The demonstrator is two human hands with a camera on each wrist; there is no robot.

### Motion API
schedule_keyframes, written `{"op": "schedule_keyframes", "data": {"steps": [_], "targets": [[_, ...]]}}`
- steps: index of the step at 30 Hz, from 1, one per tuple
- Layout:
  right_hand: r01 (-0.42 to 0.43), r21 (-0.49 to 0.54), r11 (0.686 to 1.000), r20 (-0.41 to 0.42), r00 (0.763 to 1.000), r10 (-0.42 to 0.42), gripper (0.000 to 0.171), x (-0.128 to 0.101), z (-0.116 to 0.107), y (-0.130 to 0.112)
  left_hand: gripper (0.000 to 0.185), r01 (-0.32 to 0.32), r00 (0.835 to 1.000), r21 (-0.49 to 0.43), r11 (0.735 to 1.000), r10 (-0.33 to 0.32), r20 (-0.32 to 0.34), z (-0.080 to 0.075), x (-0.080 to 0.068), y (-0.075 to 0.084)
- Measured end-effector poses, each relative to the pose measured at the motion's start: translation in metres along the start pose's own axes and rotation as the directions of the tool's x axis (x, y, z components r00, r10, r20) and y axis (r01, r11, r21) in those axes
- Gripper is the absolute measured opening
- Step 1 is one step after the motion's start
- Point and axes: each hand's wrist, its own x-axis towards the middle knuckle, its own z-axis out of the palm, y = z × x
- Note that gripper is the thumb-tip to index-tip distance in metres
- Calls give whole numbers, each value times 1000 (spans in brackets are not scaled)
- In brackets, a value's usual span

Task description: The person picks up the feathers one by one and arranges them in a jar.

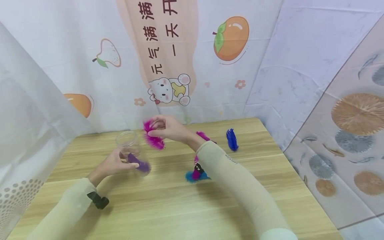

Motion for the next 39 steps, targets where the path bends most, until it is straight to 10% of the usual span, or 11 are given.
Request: {"op": "schedule_keyframes", "data": {"steps": [4,11,39], "targets": [[31,-49,998,6,1000,-31,45,3,4,-3,46,-13,1000,6,1000,13,-1,0,0,1],[3,-85,996,40,999,0,27,6,9,-4,52,6,1000,-8,1000,-6,1,-1,-2,0],[81,132,988,14,996,-83,26,39,47,-36,44,12,1000,-29,1000,-12,-3,-1,-2,-1]]}}
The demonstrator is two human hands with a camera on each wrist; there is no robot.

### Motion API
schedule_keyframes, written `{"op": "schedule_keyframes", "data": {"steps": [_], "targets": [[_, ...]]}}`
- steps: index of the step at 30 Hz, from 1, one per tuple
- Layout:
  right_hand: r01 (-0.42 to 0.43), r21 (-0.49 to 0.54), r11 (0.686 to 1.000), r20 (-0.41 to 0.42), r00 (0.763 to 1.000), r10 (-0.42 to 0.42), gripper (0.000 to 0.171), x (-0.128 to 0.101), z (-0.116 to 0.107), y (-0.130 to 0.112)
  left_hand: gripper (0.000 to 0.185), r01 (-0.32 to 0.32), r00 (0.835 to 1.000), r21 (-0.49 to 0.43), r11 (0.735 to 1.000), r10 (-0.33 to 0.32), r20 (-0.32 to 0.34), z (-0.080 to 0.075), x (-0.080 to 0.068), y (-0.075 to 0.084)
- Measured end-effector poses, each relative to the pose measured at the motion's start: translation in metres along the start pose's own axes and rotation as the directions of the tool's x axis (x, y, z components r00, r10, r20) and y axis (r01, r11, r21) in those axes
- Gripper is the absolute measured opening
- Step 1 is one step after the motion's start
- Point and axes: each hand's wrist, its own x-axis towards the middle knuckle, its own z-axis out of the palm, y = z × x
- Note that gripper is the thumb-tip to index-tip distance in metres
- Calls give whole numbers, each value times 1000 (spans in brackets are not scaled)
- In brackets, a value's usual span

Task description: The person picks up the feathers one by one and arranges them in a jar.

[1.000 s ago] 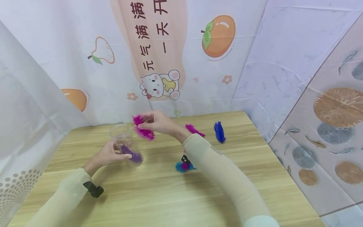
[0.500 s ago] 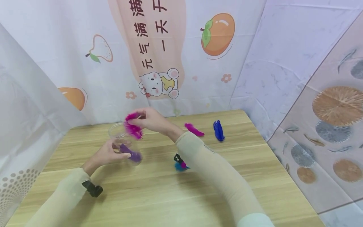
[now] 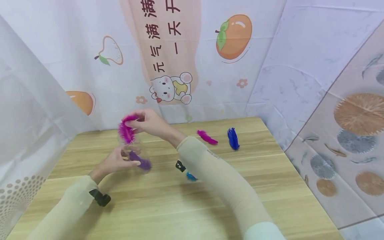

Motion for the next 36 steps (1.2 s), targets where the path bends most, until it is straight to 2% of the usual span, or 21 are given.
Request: {"op": "schedule_keyframes", "data": {"steps": [4,9,12,21,26,31,36], "targets": [[19,12,1000,-3,1000,-19,27,5,1,-2,42,9,1000,-9,1000,-9,2,-1,0,0],[52,29,998,-46,998,-50,26,10,0,-3,46,5,1000,11,1000,-5,1,0,2,0],[59,14,998,-34,998,-59,25,12,1,2,49,2,1000,5,1000,-2,6,0,2,0],[62,-124,990,34,998,-58,23,14,10,14,48,-4,1000,12,1000,4,2,-1,-6,-2],[86,-237,968,83,994,-68,18,16,15,16,52,8,1000,4,1000,-8,10,-1,-13,-7],[107,-326,939,98,992,-79,17,17,16,15,52,-1,1000,-3,1000,1,-2,1,-9,-6],[127,-347,929,94,990,-101,17,15,13,12,53,-29,1000,-1,1000,29,-2,2,-2,-1]]}}
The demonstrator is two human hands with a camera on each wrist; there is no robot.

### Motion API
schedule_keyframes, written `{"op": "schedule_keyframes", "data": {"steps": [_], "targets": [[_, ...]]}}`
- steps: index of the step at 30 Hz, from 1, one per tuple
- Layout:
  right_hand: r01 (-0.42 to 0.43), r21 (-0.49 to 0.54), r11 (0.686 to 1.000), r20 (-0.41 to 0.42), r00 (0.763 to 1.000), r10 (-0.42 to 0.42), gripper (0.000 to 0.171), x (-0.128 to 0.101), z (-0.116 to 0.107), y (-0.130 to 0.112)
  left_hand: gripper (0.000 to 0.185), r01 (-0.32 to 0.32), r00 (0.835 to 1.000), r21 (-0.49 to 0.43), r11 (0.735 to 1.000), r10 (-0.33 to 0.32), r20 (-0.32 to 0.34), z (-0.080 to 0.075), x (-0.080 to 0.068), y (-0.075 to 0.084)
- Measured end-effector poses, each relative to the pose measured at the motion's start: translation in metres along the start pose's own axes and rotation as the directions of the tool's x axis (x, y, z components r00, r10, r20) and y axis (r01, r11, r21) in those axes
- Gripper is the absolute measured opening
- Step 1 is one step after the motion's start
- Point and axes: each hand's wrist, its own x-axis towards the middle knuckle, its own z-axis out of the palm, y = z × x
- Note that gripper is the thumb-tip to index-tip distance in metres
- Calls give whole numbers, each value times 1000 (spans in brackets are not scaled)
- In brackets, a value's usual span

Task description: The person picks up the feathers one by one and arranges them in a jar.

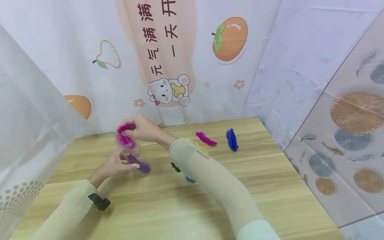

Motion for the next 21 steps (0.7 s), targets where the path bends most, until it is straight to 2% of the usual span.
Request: {"op": "schedule_keyframes", "data": {"steps": [10,15,21], "targets": [[-10,-35,999,-18,1000,9,18,-4,-6,-1,54,-11,1000,-7,1000,11,19,1,6,6],[9,-53,999,5,1000,-9,18,-4,-5,1,57,-8,1000,-45,999,9,23,2,5,3],[21,-77,997,26,999,-19,19,-1,-3,1,57,2,1000,-35,999,-2,15,1,1,2]]}}
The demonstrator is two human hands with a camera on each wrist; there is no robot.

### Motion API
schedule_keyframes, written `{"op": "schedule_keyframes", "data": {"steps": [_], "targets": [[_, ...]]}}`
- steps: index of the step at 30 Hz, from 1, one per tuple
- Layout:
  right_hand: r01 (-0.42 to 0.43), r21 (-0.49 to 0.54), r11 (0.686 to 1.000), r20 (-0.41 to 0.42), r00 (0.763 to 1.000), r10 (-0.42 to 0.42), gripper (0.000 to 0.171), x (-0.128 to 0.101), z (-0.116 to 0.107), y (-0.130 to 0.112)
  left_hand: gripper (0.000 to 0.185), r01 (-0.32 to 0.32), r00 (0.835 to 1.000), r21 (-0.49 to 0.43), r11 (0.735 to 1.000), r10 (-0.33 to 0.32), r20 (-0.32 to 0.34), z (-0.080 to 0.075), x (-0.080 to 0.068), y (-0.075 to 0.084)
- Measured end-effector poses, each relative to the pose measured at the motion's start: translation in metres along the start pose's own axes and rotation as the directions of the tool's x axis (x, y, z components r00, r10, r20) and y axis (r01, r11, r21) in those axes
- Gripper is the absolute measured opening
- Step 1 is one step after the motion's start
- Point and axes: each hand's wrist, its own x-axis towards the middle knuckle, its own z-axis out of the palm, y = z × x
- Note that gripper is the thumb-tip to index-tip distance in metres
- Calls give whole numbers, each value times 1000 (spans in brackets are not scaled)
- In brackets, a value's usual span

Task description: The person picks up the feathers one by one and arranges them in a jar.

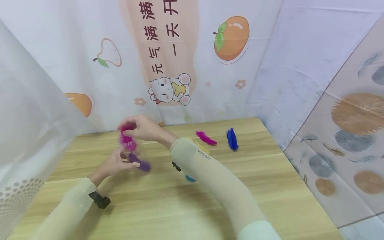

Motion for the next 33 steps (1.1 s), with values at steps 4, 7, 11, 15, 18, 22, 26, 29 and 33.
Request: {"op": "schedule_keyframes", "data": {"steps": [4,7,11,15,18,22,26,29,33], "targets": [[8,-21,1000,11,1000,-8,19,0,1,1,50,-10,1000,6,1000,10,-24,2,1,-3],[5,-21,1000,6,1000,-5,18,0,4,3,44,-45,999,19,999,45,-21,3,1,-7],[3,5,1000,-8,1000,-3,18,-1,6,4,51,-67,998,28,997,67,-12,4,1,-9],[14,30,999,-38,999,-13,18,0,6,4,63,-53,998,18,998,53,-24,2,1,-7],[26,36,999,-45,999,-24,18,1,6,4,70,-47,999,6,999,47,-26,0,1,-5],[46,53,998,-36,998,-44,20,-1,3,2,77,-43,999,-9,999,43,-21,-1,1,-2],[26,146,989,-50,999,-19,24,-6,-4,-3,76,-30,999,-10,999,30,-17,-1,3,0],[3,227,974,-58,998,11,27,-12,-12,-8,74,-14,1000,9,1000,14,-26,-1,3,0],[-5,225,974,-36,999,14,31,-22,-23,-9,66,14,999,32,999,-12,-32,1,0,-1]]}}
